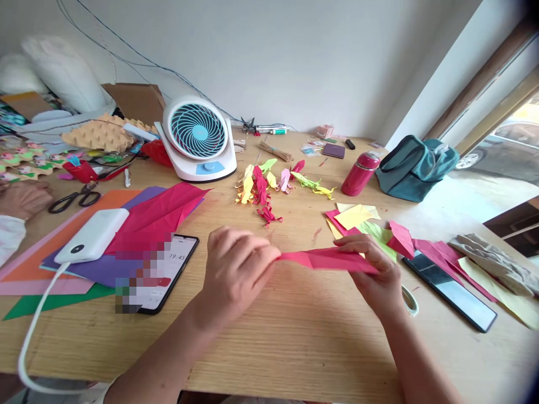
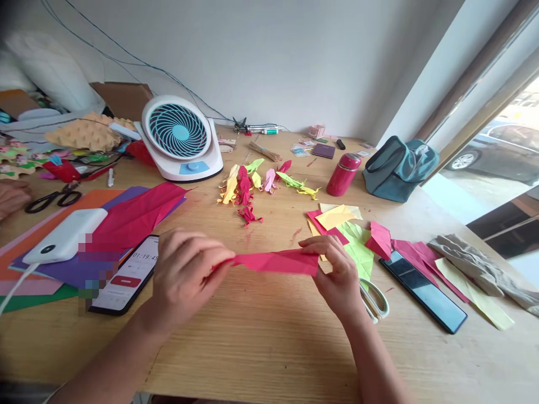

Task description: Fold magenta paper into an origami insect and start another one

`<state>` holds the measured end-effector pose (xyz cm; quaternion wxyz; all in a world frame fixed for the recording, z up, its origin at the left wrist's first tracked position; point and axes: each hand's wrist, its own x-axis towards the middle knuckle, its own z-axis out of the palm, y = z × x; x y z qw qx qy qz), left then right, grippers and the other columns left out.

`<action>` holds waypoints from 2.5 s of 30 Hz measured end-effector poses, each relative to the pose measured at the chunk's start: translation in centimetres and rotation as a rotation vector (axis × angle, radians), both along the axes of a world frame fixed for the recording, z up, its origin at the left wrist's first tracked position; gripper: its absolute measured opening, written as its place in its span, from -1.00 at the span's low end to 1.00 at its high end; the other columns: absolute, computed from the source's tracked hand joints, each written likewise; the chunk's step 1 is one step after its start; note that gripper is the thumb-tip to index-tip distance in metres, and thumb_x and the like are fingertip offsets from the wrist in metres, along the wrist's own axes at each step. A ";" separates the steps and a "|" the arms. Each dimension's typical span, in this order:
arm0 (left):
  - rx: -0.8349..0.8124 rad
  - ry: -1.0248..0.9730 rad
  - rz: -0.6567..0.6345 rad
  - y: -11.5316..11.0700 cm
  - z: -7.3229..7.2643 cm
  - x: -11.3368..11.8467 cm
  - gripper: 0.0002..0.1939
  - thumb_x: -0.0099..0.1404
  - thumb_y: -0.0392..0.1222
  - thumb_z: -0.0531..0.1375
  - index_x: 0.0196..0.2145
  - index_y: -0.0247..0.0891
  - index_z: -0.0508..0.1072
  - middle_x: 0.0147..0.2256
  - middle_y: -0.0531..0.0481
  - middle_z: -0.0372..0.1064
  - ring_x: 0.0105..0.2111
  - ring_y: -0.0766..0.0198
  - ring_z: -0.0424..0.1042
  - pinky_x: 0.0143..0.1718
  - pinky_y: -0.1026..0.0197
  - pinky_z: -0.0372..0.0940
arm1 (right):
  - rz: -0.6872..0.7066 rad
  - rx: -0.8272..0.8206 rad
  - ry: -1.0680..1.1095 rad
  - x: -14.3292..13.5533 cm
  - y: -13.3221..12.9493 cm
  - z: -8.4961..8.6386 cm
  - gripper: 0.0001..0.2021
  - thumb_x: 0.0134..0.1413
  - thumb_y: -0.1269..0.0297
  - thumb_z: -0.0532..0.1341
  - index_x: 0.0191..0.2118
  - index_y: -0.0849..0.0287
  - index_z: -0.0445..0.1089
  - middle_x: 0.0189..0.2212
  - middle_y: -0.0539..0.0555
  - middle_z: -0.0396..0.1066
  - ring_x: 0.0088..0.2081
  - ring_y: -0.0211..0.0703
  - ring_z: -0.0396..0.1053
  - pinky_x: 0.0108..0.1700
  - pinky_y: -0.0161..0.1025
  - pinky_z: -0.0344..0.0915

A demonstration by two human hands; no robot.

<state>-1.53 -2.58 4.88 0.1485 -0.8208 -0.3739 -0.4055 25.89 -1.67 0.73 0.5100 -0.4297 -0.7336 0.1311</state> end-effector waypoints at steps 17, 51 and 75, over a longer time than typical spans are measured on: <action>-0.620 0.521 -0.156 -2.8 -8.5 2.8 -0.29 0.29 -0.24 0.23 0.34 -0.26 0.09 0.40 -0.22 -0.01 0.36 -0.09 0.08 0.27 -0.14 0.17 | 0.272 0.003 -0.810 2.6 -2.2 -4.5 -0.50 0.32 0.46 0.06 0.33 0.09 0.20 0.24 0.21 0.34 0.26 0.09 0.29 0.23 0.18 0.29; -0.865 0.260 -0.204 -3.4 -4.7 3.4 -0.72 0.42 -0.08 0.16 0.00 -0.24 0.46 -0.03 -0.13 0.50 -0.03 0.08 0.46 -0.03 0.05 0.37 | 0.334 -0.219 -0.474 1.4 -2.9 -3.9 -0.80 0.34 0.28 0.12 -0.18 0.10 0.52 -0.07 0.16 0.54 -0.11 -0.06 0.44 -0.01 -0.03 0.28; -0.987 -0.044 0.079 0.4 -6.4 3.7 -0.83 0.30 -0.13 0.09 -0.43 -0.20 0.28 -0.37 0.00 0.38 -0.34 0.21 0.36 -0.26 0.19 0.23 | 0.058 -0.543 -0.181 1.0 -2.3 -4.3 -0.88 0.23 0.27 0.25 -0.31 0.17 0.48 -0.25 0.10 0.37 -0.24 -0.16 0.37 -0.16 -0.19 0.32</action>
